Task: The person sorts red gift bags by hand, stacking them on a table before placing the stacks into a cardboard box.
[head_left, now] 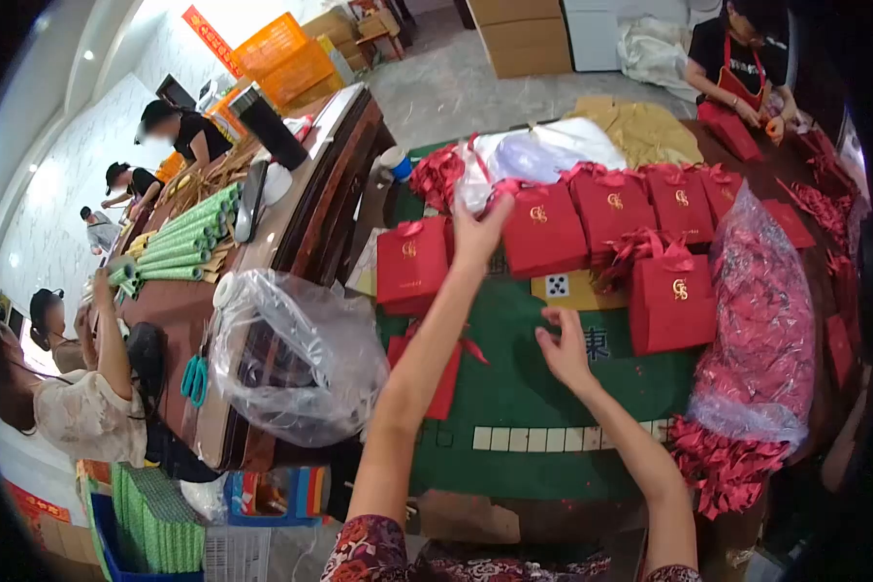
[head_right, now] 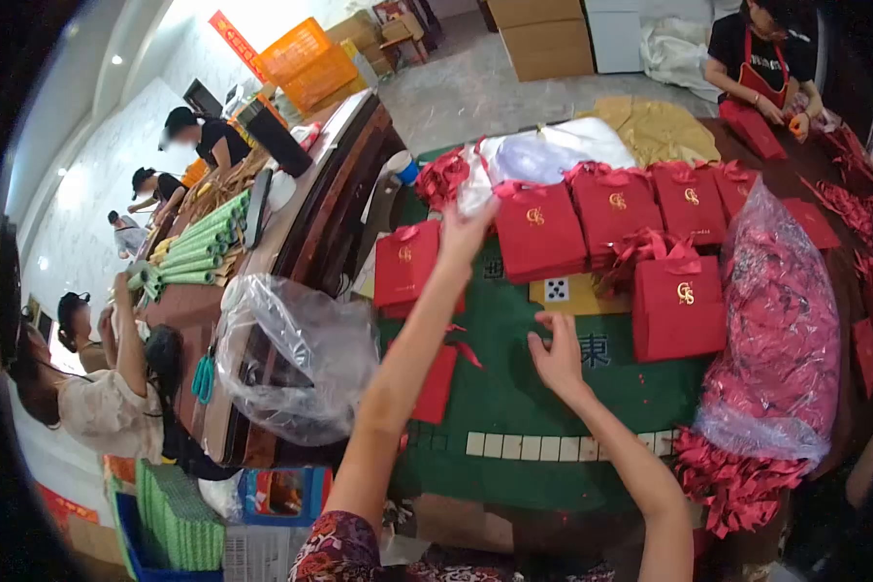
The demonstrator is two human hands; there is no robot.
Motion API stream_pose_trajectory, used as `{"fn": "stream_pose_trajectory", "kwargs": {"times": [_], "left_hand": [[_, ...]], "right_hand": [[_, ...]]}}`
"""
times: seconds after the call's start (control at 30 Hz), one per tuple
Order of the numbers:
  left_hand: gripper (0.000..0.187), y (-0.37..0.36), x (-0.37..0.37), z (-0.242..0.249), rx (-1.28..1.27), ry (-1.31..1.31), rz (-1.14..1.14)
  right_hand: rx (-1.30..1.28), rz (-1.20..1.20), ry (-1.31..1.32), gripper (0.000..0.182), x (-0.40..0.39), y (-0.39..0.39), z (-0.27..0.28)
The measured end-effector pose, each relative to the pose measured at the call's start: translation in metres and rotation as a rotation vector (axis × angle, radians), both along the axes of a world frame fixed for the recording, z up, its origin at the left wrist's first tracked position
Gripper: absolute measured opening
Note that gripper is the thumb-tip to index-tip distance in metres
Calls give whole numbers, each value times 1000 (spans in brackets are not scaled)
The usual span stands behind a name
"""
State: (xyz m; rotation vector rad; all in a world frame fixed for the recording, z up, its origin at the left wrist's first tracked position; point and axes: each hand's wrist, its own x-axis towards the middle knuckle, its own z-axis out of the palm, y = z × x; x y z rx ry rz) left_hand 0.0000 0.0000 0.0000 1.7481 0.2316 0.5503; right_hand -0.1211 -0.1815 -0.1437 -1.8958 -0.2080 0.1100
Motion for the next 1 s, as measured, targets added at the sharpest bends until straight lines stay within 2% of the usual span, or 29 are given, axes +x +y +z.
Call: {"fn": "stream_pose_trajectory", "kwargs": {"times": [0.03,0.07,0.1,0.13,0.17,0.2,0.23,0.27,0.3,0.33,0.37,0.4,0.43,0.5,0.57,0.63,0.73,0.8,0.9,0.93,0.97,1.0], "left_hand": [[84,2,-6,-2,1,16,8],[82,53,28,-28,30,-143,-42],[81,57,5,-4,159,-209,190],[81,99,13,-13,198,-195,209],[85,92,-20,11,413,27,505],[88,119,-20,-4,551,130,604],[93,135,-21,-20,541,226,661],[100,153,-20,-39,506,390,666],[104,157,-32,-50,445,393,634],[98,176,-25,-76,491,554,639],[89,186,-40,-77,146,300,16],[79,208,-29,-111,-138,521,-35],[79,215,-26,-124,-136,516,-38],[75,223,-26,-140,-426,510,-165],[73,208,-32,-127,-446,500,-174],[73,202,-37,-122,-430,508,-155],[72,198,-38,-114,-496,575,-247],[71,183,-47,-102,-499,549,-201],[63,160,-60,-94,-640,500,-178],[62,148,-68,-91,-707,440,-175],[61,135,-77,-88,-773,379,-174],[61,116,-92,-83,-794,260,-211]], "right_hand": [[68,-16,-42,47,1,7,11],[136,-34,-87,49,5,16,21],[127,-29,-95,49,19,32,13],[169,-13,-79,52,27,52,5],[208,-1,-72,56,40,70,3],[266,38,96,68,56,86,7],[322,75,258,79,71,99,14],[322,73,245,79,83,108,27],[294,107,388,86,92,117,42],[264,140,533,93,98,124,51],[269,138,525,93,104,132,51],[220,123,500,101,110,143,46],[167,109,476,109,119,151,37],[208,145,494,113,129,163,18],[78,116,412,112,129,166,16],[39,60,436,108,128,166,21],[172,141,537,103,132,168,10],[229,8,493,99,138,178,-11],[317,14,421,96,116,153,35],[303,13,371,82,111,143,47],[299,9,363,82,103,128,58],[259,65,257,72,88,109,83]]}}
